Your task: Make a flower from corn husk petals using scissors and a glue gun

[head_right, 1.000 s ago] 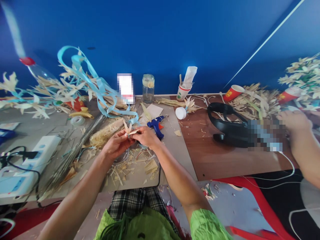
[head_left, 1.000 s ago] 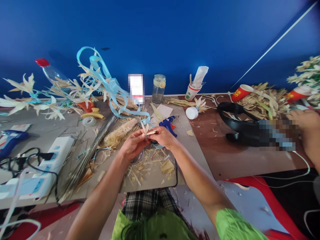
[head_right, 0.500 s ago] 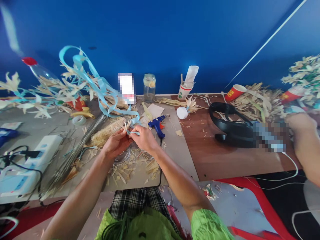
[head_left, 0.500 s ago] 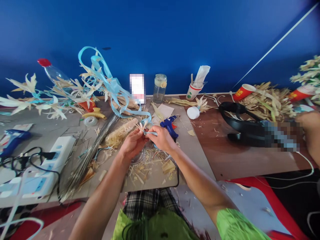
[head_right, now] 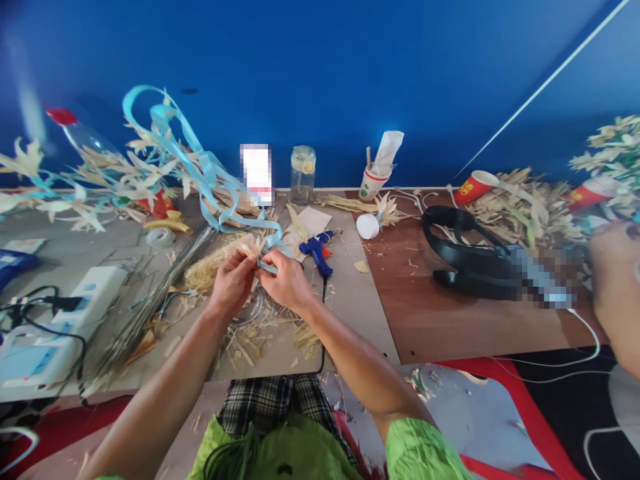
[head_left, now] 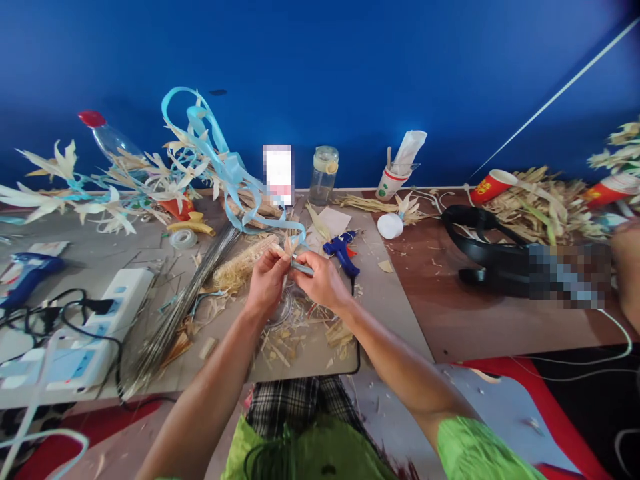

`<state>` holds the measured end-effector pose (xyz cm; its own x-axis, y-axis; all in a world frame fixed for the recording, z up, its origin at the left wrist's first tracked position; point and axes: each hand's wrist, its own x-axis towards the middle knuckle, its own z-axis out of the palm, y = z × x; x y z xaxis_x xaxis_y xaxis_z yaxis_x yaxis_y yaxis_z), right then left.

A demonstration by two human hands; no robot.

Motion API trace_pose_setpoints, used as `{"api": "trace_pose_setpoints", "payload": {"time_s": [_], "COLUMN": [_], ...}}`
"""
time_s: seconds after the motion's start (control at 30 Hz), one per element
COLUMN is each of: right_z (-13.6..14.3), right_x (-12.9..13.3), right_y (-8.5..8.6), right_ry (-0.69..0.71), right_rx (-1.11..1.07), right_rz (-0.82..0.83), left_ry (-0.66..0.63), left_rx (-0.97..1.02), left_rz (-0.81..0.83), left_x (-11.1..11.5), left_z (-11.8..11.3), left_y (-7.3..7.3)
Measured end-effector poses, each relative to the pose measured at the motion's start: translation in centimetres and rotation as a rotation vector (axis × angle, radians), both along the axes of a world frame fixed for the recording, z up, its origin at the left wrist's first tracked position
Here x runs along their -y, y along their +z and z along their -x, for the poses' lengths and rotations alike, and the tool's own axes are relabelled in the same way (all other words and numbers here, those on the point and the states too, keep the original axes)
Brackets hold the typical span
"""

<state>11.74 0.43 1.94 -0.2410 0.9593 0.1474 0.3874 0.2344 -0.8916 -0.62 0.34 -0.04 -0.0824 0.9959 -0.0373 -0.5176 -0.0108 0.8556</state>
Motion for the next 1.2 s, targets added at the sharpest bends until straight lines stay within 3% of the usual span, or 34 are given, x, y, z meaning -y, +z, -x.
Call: {"api": "trace_pose_setpoints", "payload": {"time_s": [0.17, 0.3, 0.47, 0.63, 0.9, 1.07, 1.2], "right_z": [0.4, 0.3, -0.2, -0.6, -0.6, -0.1, 0.3], "right_x": [0.1, -0.1, -0.9, -1.4, -1.3, -1.4, -1.1], "right_y": [-0.3, -0.3, -0.6, -0.6, -0.1, -0.8, -1.0], "right_ry": [-0.085, -0.078, -0.013, 0.069, 0.129, 0.088, 0.043], "right_rx": [-0.033, -0.135, -0.502, -0.697, -0.72, -0.676, -0.629], "right_rz": [0.015, 0.058, 0.323, 0.554, 0.694, 0.668, 0.595], "left_ry": [0.031, -0.148, -0.298, -0.369, -0.334, -0.305, -0.357], "left_rx": [0.001, 0.162, 0.315, 0.249, 0.173, 0.193, 0.211], "left_rz": [-0.011, 0.064, 0.068, 0.081, 0.11, 0.142, 0.188], "left_x": [0.1, 0.1, 0.0, 0.0, 0.0, 0.0, -0.2], "left_z": [-0.1, 0.3, 0.9, 0.6, 0.6, 0.7, 1.0], "left_y": [0.0, 0.3, 0.0, -0.6, -1.0, -0.6, -0.2]}}
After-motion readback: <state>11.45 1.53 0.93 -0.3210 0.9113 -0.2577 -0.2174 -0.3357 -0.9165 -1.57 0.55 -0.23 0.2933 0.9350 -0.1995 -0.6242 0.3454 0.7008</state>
